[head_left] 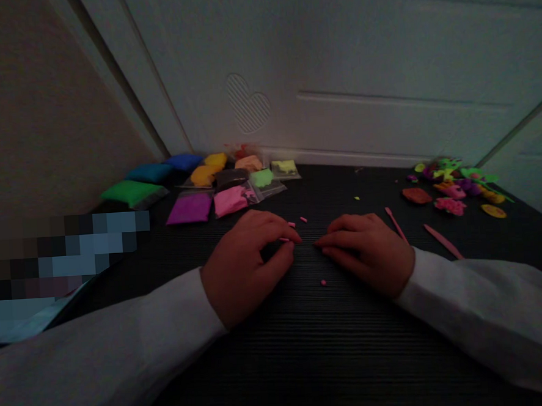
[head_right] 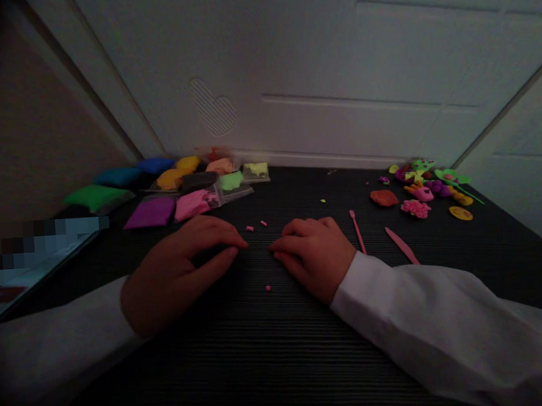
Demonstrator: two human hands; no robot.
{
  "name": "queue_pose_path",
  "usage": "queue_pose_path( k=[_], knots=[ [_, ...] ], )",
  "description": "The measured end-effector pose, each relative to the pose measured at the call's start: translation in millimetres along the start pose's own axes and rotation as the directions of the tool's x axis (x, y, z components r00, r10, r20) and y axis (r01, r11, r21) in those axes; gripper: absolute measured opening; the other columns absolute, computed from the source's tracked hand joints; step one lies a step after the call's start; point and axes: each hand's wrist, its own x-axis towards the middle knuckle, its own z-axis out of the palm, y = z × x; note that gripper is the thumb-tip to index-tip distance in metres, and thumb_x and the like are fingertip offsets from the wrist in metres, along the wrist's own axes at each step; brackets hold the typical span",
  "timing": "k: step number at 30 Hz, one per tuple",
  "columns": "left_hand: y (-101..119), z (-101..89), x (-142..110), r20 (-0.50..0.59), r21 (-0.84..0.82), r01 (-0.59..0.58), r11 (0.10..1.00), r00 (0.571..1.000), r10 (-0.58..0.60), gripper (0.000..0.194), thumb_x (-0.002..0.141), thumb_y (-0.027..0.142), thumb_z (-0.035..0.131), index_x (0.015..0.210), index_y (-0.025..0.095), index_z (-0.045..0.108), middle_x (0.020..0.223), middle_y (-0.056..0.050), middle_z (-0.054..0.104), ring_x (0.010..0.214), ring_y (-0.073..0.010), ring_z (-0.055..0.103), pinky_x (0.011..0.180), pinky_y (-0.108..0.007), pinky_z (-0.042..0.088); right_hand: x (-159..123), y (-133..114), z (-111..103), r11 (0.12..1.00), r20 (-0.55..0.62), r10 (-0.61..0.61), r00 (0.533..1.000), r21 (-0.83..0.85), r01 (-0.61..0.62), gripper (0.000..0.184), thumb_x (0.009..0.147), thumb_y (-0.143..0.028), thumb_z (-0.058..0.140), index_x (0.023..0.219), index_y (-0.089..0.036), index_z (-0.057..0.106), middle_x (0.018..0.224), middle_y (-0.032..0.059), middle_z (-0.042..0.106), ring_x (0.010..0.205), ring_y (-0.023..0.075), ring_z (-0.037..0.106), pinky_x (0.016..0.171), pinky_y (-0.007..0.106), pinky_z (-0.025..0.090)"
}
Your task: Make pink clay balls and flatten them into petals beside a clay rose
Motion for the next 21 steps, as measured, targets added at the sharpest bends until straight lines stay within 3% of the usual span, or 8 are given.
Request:
queue_pose_path(
  k=[10,13,15,21],
  knots=[
    [2.5,0.5,-1.4,0.007,-0.035,-0.046,0.998,0.999,0.047,0.015,0.074,0.017,0.047,0.084,0.017,0.058,0.088,-0.002,0.054,0.09,-0.0132,0.046,0.081,-0.027,0.037,-5.4,-5.0,-7.4,0.991,-0.046,0.017,0.999,0.133,-0.011,0.012,0.074,-0.029,0.054,0.077,-0.017,0.054,0.072,0.0,0.058,0.069,0.0121,0.052,0.065,0.026,0.038],
    [2.8,3.5,-2.7,0.045,-0.064,-0.147,0.987,0.988,0.15,0.015,0.071,0.017,0.05,0.082,0.018,0.059,0.085,-0.002,0.055,0.09,-0.0143,0.044,0.081,-0.028,0.037,-6.0,-3.5,-5.6,0.986,-0.065,-0.035,0.997,0.162,0.045,0.007,0.075,-0.021,0.052,0.08,-0.017,0.055,0.075,-0.0005,0.059,0.072,0.011,0.053,0.066,0.024,0.041],
    [2.8,5.6,-3.1,0.079,-0.075,-0.201,0.977,0.975,0.206,0.013,0.07,0.018,0.052,0.079,0.019,0.061,0.082,-0.002,0.055,0.088,-0.0146,0.044,0.08,-0.029,0.037,-6.3,-2.3,-4.4,0.982,-0.079,-0.079,0.994,0.167,0.091,0.012,0.078,-0.017,0.048,0.088,-0.018,0.055,0.081,-0.0003,0.061,0.078,0.0108,0.054,0.071,0.024,0.041],
    [5.1,8.2,-2.2,0.204,-0.028,-0.214,0.976,0.955,0.216,0.014,0.071,0.027,0.053,0.082,0.022,0.061,0.088,-0.001,0.054,0.091,-0.0165,0.042,0.083,-0.033,0.034,-5.4,0.3,0.2,0.977,-0.094,-0.087,0.992,0.186,0.104,0.024,0.081,-0.012,0.039,0.101,-0.018,0.051,0.09,0.0015,0.061,0.084,0.0111,0.054,0.074,0.025,0.044]
  ],
)
